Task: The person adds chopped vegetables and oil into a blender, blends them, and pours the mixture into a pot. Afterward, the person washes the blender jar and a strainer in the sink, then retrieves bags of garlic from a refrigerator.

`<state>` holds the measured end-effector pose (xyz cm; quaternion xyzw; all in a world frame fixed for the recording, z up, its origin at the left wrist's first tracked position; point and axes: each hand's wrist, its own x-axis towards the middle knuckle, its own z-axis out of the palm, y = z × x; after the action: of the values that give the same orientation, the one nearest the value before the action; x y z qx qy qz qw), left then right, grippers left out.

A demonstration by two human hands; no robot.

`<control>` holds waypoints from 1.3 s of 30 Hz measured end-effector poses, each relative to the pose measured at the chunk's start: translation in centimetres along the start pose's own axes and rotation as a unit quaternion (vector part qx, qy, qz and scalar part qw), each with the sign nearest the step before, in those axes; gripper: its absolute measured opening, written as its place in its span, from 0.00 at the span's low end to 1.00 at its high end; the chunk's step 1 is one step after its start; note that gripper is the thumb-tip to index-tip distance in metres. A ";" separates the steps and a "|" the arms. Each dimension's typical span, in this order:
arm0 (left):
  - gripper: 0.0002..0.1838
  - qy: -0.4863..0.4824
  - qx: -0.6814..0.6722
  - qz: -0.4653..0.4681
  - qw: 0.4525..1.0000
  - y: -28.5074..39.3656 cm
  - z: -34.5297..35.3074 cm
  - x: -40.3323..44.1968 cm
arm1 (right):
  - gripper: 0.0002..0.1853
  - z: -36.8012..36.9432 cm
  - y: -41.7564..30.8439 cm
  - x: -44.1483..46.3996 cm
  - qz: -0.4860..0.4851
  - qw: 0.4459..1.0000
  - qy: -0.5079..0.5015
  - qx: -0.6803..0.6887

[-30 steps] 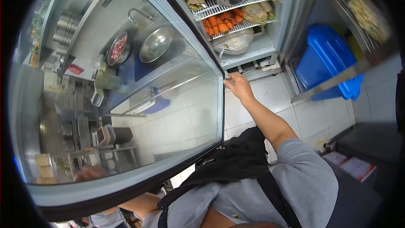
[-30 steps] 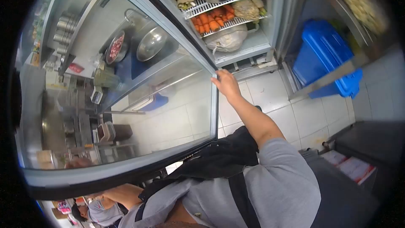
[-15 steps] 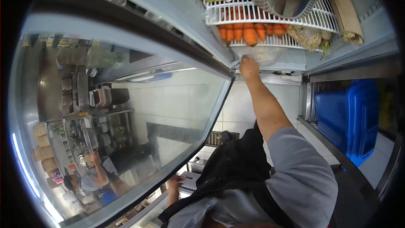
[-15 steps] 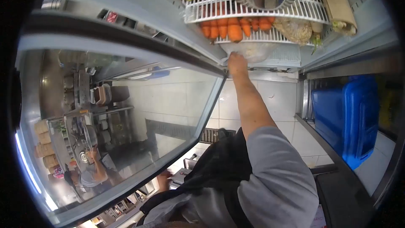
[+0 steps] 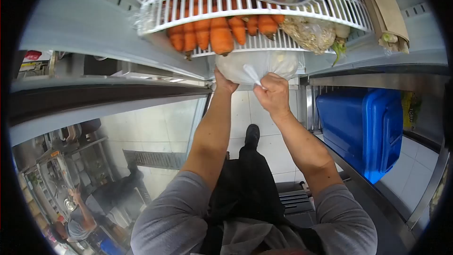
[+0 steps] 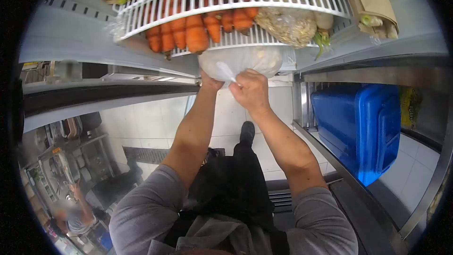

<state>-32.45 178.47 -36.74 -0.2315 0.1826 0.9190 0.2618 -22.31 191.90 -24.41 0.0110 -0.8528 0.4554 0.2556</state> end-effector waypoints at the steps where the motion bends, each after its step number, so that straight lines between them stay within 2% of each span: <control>1: 0.26 -0.006 0.023 0.001 1.000 0.0 0.3 0.1 | 0.12 -1.0 0.0 0.1 0.000 1.000 0.003 -0.004; 3: 0.25 -0.017 0.002 -0.003 1.000 -0.3 0.0 0.0 | 0.13 -3.2 -1.0 -0.7 -0.078 0.996 -0.050 0.010; 9: 0.36 0.060 0.003 -0.044 0.997 1.2 -0.2 -0.5 | 0.11 -10.6 -7.5 -4.2 -0.132 0.984 -0.089 0.083; 10: 0.44 0.011 0.053 -0.050 0.997 2.0 -4.4 -0.5 | 0.10 -11.3 -8.6 -5.6 0.007 0.993 -0.070 0.099; 11: 0.45 0.060 0.117 -0.039 0.991 2.3 -6.0 -2.6 | 0.10 -11.9 -9.6 -6.8 0.142 0.982 -0.052 0.113; 12: 0.45 0.036 0.198 -0.048 0.978 2.1 -10.2 -4.8 | 0.10 -12.6 -10.2 -8.4 0.277 0.951 -0.073 0.117; 13: 0.43 0.071 0.296 -0.086 0.949 1.7 -9.6 -11.1 | 0.11 -13.0 -10.6 -10.5 0.406 0.901 -0.096 0.120; 14: 0.41 0.094 0.372 -0.062 0.921 0.7 -14.9 -16.0 | 0.12 -12.9 -10.6 -12.9 0.411 0.897 -0.133 0.090; 15: 0.40 0.170 0.523 -0.133 0.825 0.8 -19.5 -21.5 | 0.12 -12.4 -10.6 -15.8 0.413 0.892 -0.174 0.061; 16: 0.37 0.240 0.681 -0.174 0.670 0.7 -22.6 -27.5 | 0.13 -11.3 -10.8 -19.0 0.361 0.913 -0.190 0.018; 17: 0.35 -0.009 0.906 -0.063 0.419 2.1 -25.7 -34.3 | 0.14 -10.4 -10.8 -21.8 0.299 0.933 -0.201 -0.023; 18: 0.33 0.115 0.818 -0.127 0.549 3.5 -21.6 -40.0 | 0.15 -10.0 -11.1 -23.7 0.308 0.935 -0.176 -0.004; 20: 0.34 0.093 0.860 -0.117 0.487 7.5 -24.4 -47.9 | 0.16 -9.9 -10.8 -27.3 0.359 0.920 -0.155 0.015; 21: 0.34 0.114 0.861 -0.132 0.479 9.5 -20.7 -50.4 | 0.16 -10.3 -10.8 -28.5 0.401 0.903 -0.155 0.010; 22: 0.36 0.109 0.870 -0.104 0.470 11.2 -19.9 -51.9 | 0.16 -10.5 -11.5 -28.6 0.378 0.911 -0.163 0.015; 23: 0.39 0.146 0.864 -0.108 0.470 13.2 -17.4 -53.7 | 0.16 -10.7 -14.2 -28.3 0.379 0.914 -0.144 -0.007; 24: 0.39 0.157 0.824 -0.092 0.537 15.3 -20.7 -53.7 | 0.15 -10.6 -16.0 -28.5 0.383 0.916 -0.117 -0.028; 25: 0.40 0.161 0.780 -0.078 0.600 17.0 -19.2 -53.5 | 0.15 -10.3 -16.2 -29.6 0.369 0.923 -0.109 -0.027; 27: 0.41 0.153 0.778 -0.064 0.606 17.6 -15.0 -53.7 | 0.16 -9.0 -16.6 -32.2 0.376 0.919 -0.108 -0.049; 28: 0.39 0.093 0.825 -0.142 0.539 18.4 -13.2 -53.8 | 0.15 -8.7 -18.8 -32.0 0.402 0.907 -0.100 -0.070; 29: 0.38 0.033 0.861 -0.213 0.461 19.5 -13.1 -54.4 | 0.15 -8.0 -19.6 -32.5 0.390 0.913 -0.095 -0.072; 30: 0.30 -0.188 0.892 -0.228 0.342 20.6 -22.3 -51.0 | 0.15 -7.5 -20.1 -33.4 0.411 0.904 -0.093 -0.070; 31: 0.30 -0.187 0.893 -0.214 0.349 21.6 -25.7 -50.4 | 0.15 -7.2 -20.5 -34.5 0.430 0.895 -0.094 -0.070; 33: 0.30 -0.151 0.887 -0.260 0.352 24.0 -30.5 -50.0 | 0.12 -5.5 -17.4 -38.3 0.370 0.915 -0.098 -0.131; 34: 0.34 -0.281 0.919 -0.197 0.194 26.0 -29.9 -50.1 | 0.11 -4.6 -14.8 -40.8 0.332 0.923 -0.106 -0.164; 35: 0.34 -0.045 0.931 -0.250 0.264 28.0 -19.9 -55.3 | 0.12 -3.7 -12.0 -43.4 0.294 0.928 -0.111 -0.199; 36: 0.37 0.012 0.920 -0.106 0.378 30.3 -19.4 -57.4 | 0.12 -2.4 -11.9 -43.9 0.275 0.928 -0.126 -0.218; 37: 0.46 -0.051 0.912 -0.013 0.407 32.1 -20.4 -56.7 | 0.12 -0.8 -13.6 -43.5 0.271 0.924 -0.142 -0.230; 38: 0.45 -0.117 0.895 0.052 0.427 32.8 -20.9 -55.9 | 0.12 1.3 -15.3 -43.0 0.274 0.920 -0.155 -0.232; 39: 0.46 -0.132 0.888 0.020 0.441 33.2 -18.5 -56.3 | 0.12 3.2 -16.8 -42.3 0.281 0.915 -0.172 -0.234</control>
<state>-2.53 121.26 -15.57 0.2550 0.8665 0.2783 0.3267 17.36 170.51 -31.73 -0.2108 -0.9336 0.2871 -0.0386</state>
